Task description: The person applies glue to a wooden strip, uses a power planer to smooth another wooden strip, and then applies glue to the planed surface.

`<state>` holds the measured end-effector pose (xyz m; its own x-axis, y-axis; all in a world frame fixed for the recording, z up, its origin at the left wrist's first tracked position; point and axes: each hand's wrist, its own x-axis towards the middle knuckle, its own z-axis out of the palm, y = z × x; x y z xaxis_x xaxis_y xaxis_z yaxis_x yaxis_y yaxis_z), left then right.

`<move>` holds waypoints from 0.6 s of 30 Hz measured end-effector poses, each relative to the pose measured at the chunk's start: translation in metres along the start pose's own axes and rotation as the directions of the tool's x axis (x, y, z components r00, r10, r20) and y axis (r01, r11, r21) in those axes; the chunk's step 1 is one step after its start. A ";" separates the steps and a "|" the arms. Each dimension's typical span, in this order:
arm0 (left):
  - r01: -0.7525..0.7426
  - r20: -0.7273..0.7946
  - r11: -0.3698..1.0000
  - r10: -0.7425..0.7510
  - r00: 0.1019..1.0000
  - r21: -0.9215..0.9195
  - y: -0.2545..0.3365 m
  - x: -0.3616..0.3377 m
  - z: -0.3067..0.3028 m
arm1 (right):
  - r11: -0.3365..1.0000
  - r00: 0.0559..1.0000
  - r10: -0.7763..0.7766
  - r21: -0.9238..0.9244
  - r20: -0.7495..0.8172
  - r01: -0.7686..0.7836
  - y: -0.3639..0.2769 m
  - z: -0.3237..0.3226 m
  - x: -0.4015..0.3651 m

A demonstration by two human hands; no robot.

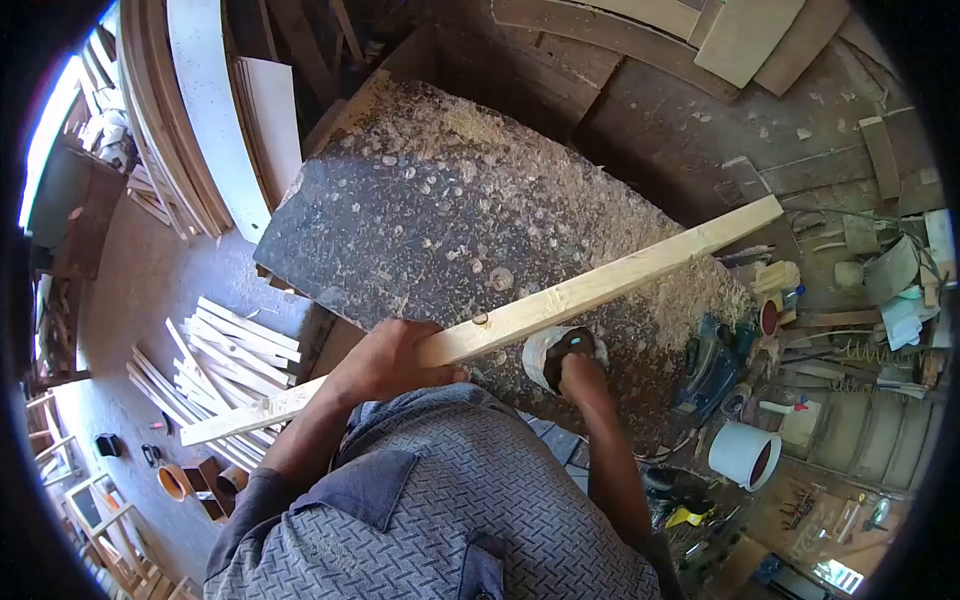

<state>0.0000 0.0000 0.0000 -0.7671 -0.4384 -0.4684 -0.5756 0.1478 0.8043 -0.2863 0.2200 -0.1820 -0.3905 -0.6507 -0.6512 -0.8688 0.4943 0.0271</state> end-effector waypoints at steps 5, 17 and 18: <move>0.007 0.004 0.999 -0.007 1.000 0.040 -0.005 0.000 0.004 | 0.910 0.960 -0.180 0.334 -0.216 0.246 -0.006 -0.055 -0.045; 0.036 0.001 0.993 -0.037 0.999 0.111 0.007 -0.004 0.008 | 0.668 0.583 -0.316 0.262 -0.748 0.697 -0.100 -0.203 -0.122; 0.036 -0.006 0.994 -0.035 0.999 0.106 0.006 -0.004 0.008 | 0.669 0.591 -0.339 0.254 -0.732 0.698 -0.104 -0.196 -0.116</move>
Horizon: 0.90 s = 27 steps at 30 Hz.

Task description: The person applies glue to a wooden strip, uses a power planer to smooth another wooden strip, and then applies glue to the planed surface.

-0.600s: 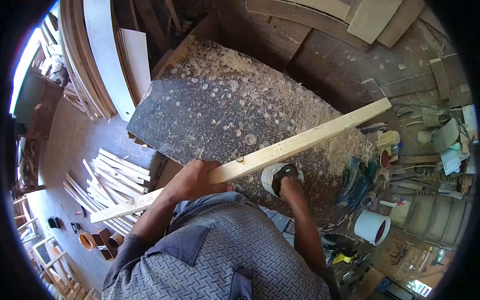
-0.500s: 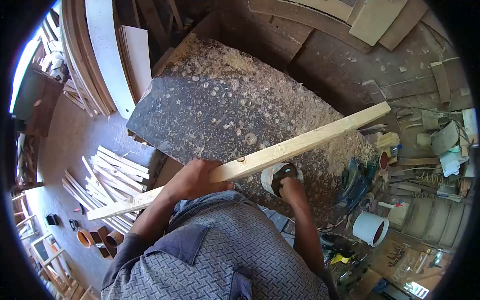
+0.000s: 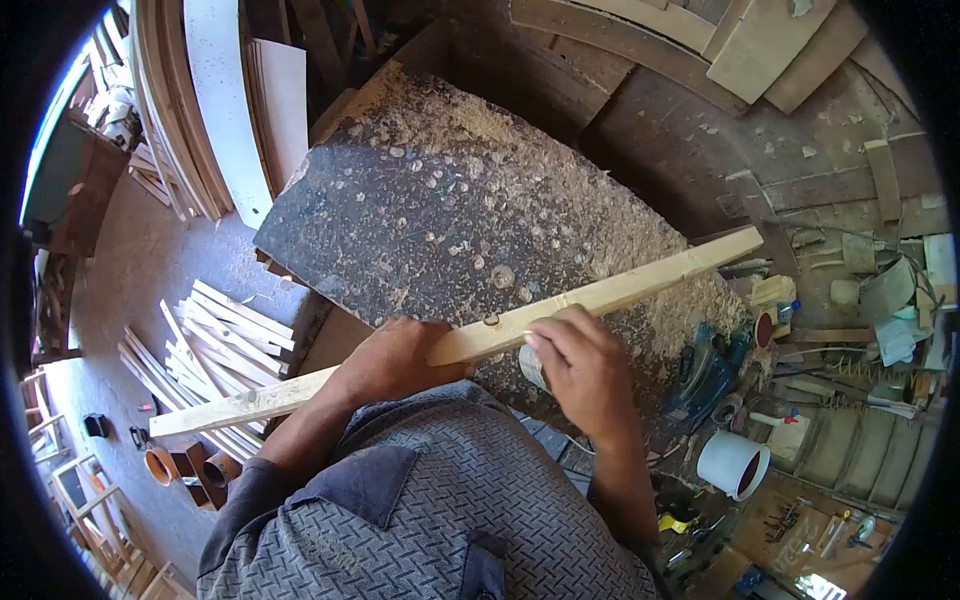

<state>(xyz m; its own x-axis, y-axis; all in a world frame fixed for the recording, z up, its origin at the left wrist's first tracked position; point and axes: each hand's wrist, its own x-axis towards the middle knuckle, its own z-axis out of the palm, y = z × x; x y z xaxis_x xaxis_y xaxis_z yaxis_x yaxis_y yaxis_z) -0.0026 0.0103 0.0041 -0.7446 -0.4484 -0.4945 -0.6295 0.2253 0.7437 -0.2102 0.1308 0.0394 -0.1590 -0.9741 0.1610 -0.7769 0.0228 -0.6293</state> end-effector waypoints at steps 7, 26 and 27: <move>-0.077 -0.016 0.996 0.078 0.997 0.044 -0.001 -0.006 0.001 | 0.976 0.987 -0.138 -0.158 0.083 0.150 -0.010 0.013 0.008; -0.119 -0.019 0.990 0.120 0.993 0.069 0.003 -0.013 -0.003 | 0.957 0.980 -0.171 -0.220 0.102 0.190 -0.012 0.012 0.004; -0.119 -0.019 0.991 0.120 0.993 0.070 0.003 -0.013 -0.002 | 0.954 0.978 -0.179 -0.224 0.105 0.198 -0.013 0.012 0.004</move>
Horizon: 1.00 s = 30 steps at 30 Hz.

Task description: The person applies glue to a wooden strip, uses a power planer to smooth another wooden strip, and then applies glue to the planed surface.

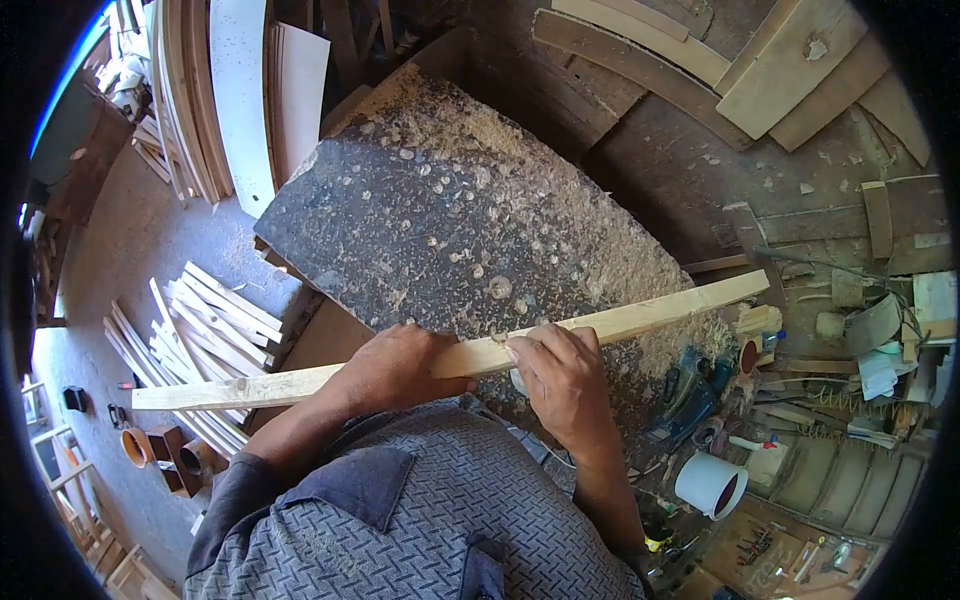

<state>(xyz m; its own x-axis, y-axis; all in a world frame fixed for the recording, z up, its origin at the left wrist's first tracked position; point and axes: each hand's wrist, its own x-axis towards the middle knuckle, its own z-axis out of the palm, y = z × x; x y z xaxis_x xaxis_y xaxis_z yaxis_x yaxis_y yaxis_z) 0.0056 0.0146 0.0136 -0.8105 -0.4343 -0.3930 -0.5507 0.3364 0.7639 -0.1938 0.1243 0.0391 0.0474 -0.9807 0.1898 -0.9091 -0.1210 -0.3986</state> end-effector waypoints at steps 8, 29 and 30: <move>-0.007 -0.031 0.998 0.009 0.999 0.057 0.001 -0.002 0.004 | 1.000 1.000 -0.016 0.013 0.004 0.016 -0.003 0.001 0.002; -0.008 -0.040 0.997 0.011 0.999 0.078 0.003 -0.003 0.005 | 1.000 1.000 0.009 -0.030 0.013 -0.009 0.002 -0.005 -0.004; -0.009 -0.040 0.997 0.012 0.999 0.078 0.003 -0.002 0.005 | 1.000 1.000 0.016 -0.020 -0.003 -0.016 0.001 -0.004 -0.004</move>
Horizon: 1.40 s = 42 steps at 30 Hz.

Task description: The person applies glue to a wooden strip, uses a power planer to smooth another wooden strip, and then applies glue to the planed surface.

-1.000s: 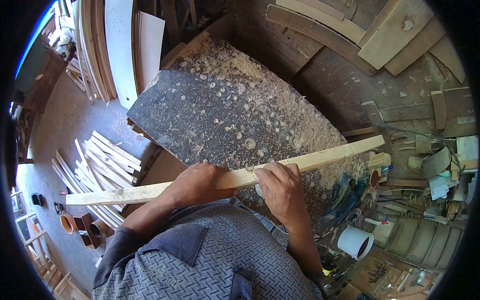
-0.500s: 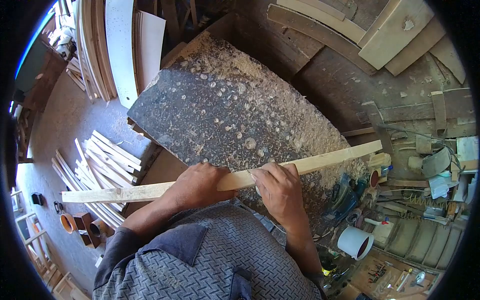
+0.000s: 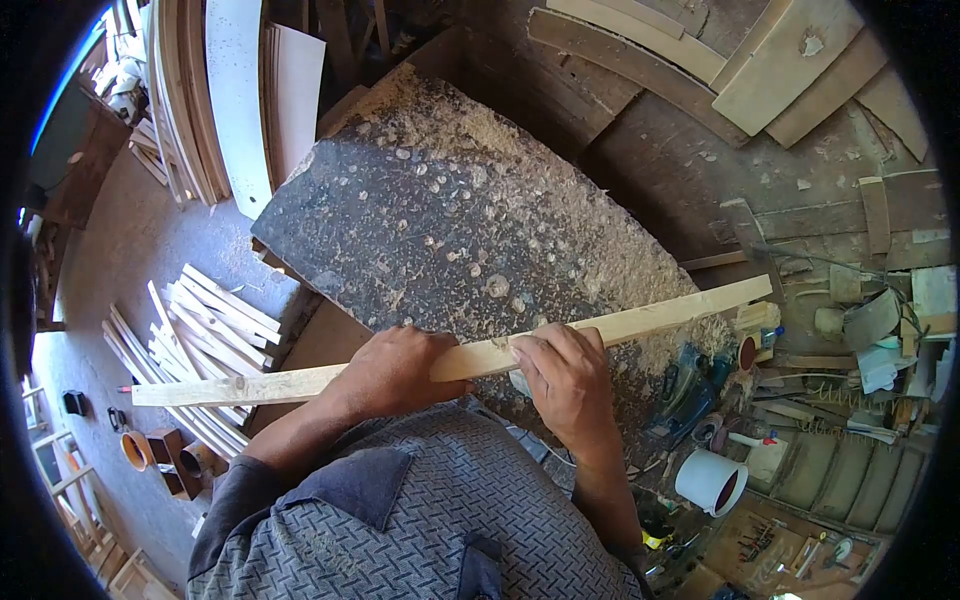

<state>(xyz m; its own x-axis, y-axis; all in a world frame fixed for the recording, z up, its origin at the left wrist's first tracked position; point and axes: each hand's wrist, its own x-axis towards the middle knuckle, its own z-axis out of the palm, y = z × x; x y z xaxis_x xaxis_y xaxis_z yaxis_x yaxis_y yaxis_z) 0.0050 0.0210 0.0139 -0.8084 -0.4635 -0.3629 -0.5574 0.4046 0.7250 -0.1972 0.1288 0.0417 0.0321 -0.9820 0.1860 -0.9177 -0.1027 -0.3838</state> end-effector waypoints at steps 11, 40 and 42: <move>-0.007 0.001 1.000 0.007 1.000 -0.008 0.000 -0.001 0.000 | 0.999 0.999 -0.026 -0.026 -0.041 0.025 0.000 -0.001 -0.001; -0.045 0.010 0.999 0.045 0.999 -0.006 0.002 -0.001 -0.003 | 0.998 0.999 -0.043 0.036 -0.024 0.044 0.000 0.002 0.003; -0.050 0.003 0.999 0.050 0.999 -0.020 0.002 0.000 -0.002 | 0.999 0.999 -0.029 0.042 -0.029 0.030 0.000 0.002 0.001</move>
<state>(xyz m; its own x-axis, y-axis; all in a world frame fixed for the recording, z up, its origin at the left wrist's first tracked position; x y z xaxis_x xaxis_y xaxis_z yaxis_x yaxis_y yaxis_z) 0.0049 0.0199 0.0165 -0.8356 -0.4406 -0.3281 -0.5128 0.4113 0.7536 -0.1967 0.1273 0.0399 0.0470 -0.9736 0.2233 -0.8987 -0.1388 -0.4160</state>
